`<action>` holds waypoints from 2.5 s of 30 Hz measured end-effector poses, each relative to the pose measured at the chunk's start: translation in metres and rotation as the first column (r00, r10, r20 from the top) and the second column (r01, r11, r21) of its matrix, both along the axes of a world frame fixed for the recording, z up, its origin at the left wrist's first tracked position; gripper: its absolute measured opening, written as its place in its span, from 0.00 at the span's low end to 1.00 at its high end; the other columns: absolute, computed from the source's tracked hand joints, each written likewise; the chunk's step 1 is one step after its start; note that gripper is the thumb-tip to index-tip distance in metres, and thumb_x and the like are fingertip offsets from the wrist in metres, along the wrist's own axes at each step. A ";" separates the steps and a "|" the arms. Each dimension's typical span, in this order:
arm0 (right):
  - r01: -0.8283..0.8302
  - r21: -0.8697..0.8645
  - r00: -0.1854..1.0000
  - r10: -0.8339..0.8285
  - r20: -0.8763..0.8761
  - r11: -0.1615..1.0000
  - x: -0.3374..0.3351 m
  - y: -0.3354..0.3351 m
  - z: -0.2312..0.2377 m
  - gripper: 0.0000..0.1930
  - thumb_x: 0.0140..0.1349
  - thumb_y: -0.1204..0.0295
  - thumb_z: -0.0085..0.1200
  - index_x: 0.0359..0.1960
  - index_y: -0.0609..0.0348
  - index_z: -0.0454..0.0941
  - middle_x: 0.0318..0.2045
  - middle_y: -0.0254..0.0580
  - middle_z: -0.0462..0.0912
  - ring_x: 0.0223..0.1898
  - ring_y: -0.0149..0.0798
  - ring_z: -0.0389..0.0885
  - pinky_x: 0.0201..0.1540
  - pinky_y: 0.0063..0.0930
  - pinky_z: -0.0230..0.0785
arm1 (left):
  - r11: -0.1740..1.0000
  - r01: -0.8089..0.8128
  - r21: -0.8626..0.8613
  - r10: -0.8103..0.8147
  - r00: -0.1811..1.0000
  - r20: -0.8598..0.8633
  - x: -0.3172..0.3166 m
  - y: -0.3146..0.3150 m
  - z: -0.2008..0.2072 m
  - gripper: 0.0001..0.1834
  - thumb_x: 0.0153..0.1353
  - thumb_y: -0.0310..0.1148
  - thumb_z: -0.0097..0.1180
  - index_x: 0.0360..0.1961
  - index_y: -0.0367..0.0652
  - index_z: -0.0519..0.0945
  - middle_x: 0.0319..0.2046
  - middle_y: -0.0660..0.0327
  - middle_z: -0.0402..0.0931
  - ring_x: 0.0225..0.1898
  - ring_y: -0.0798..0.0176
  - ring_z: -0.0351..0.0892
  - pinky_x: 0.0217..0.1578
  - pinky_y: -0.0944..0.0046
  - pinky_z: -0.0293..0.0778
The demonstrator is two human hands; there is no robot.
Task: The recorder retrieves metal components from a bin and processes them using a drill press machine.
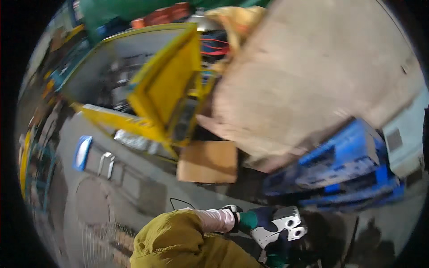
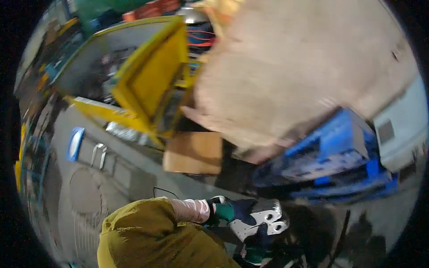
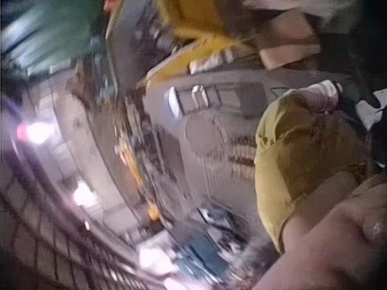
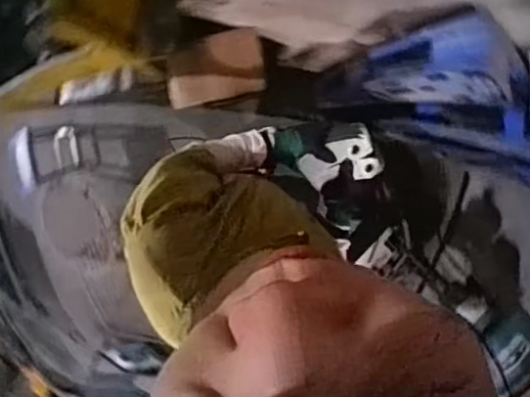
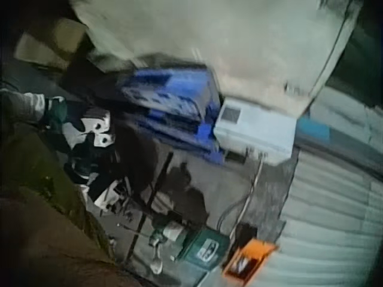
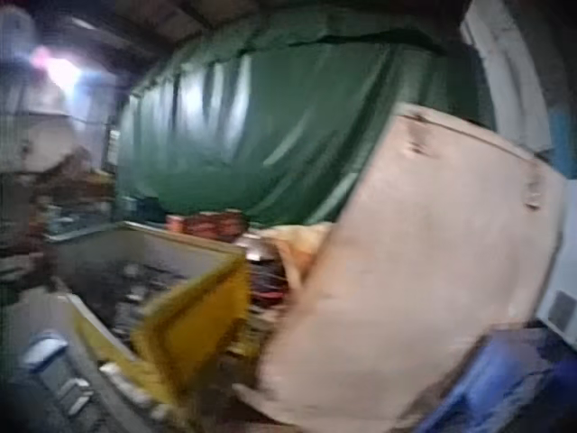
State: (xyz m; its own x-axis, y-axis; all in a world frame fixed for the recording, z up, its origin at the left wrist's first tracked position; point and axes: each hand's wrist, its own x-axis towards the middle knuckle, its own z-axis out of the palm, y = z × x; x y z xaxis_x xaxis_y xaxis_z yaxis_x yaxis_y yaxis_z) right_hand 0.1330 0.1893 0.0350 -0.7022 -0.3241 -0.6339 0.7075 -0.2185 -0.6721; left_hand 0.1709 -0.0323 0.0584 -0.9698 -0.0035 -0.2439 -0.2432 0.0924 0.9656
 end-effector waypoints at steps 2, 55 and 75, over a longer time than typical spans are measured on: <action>-0.232 -0.007 0.972 0.232 0.023 0.973 -0.009 -0.013 0.012 0.28 0.64 0.57 0.59 0.61 0.58 0.71 0.50 0.38 0.80 0.47 0.37 0.79 0.48 0.34 0.72 | 0.978 -0.211 0.001 0.210 0.973 0.096 0.038 -0.008 0.054 0.51 0.45 0.53 0.71 0.66 0.37 0.63 0.58 0.45 0.72 0.60 0.47 0.72 0.60 0.53 0.66; -0.332 0.660 -0.111 0.667 -0.737 0.674 0.284 -0.658 0.112 0.14 0.66 0.68 0.54 0.51 0.61 0.79 0.43 0.46 0.81 0.47 0.38 0.78 0.51 0.36 0.71 | 0.384 0.089 -0.919 0.763 0.531 0.370 0.607 -0.797 0.096 0.35 0.51 0.24 0.61 0.62 0.62 0.75 0.53 0.52 0.78 0.52 0.50 0.80 0.54 0.58 0.74; -0.845 0.394 -0.051 0.679 -0.732 0.362 0.393 -0.821 0.158 0.16 0.68 0.72 0.49 0.56 0.60 0.74 0.56 0.45 0.75 0.56 0.40 0.77 0.60 0.34 0.68 | 0.114 -0.598 -0.793 0.194 0.797 -0.573 0.618 -0.739 0.134 0.33 0.54 0.39 0.66 0.58 0.36 0.71 0.49 0.46 0.79 0.46 0.48 0.81 0.46 0.56 0.77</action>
